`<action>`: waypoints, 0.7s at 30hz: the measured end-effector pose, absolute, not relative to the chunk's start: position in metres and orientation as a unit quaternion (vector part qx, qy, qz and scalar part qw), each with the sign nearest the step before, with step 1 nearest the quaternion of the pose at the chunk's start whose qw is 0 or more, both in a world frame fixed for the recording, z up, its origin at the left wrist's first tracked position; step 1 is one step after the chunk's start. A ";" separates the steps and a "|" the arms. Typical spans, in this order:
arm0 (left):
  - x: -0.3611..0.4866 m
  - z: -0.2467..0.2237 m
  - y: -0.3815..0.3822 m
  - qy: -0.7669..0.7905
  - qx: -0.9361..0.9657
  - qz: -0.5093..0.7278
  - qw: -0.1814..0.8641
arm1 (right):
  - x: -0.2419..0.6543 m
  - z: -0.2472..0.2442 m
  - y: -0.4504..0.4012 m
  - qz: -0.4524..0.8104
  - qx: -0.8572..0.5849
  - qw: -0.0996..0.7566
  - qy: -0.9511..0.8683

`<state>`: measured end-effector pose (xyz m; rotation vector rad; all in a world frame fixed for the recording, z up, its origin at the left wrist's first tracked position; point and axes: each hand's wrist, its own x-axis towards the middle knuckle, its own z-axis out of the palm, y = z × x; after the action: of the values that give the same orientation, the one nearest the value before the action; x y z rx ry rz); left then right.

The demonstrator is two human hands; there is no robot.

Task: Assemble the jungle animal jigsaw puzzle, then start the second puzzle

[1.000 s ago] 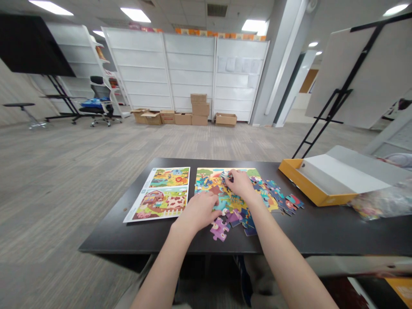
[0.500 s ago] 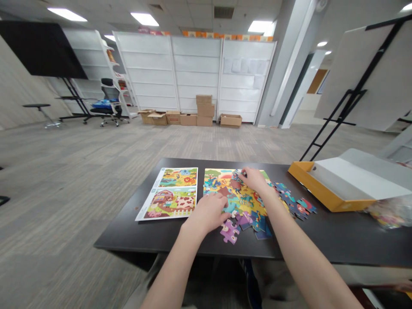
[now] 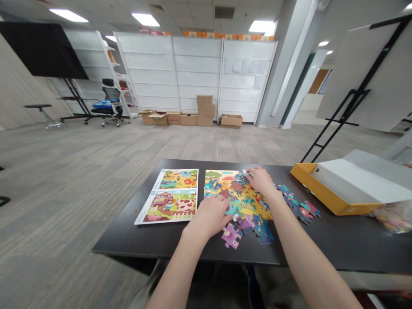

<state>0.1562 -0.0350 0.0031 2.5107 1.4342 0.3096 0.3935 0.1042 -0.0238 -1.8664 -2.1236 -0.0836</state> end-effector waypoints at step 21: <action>0.153 0.003 -0.037 0.486 0.858 0.111 0.126 | 0.348 -0.008 0.079 0.131 -0.487 0.175 -0.846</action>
<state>0.1527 -0.0373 0.0032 2.4987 1.4146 0.3222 0.3478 0.0785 -0.0085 -1.3793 -2.3967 0.3721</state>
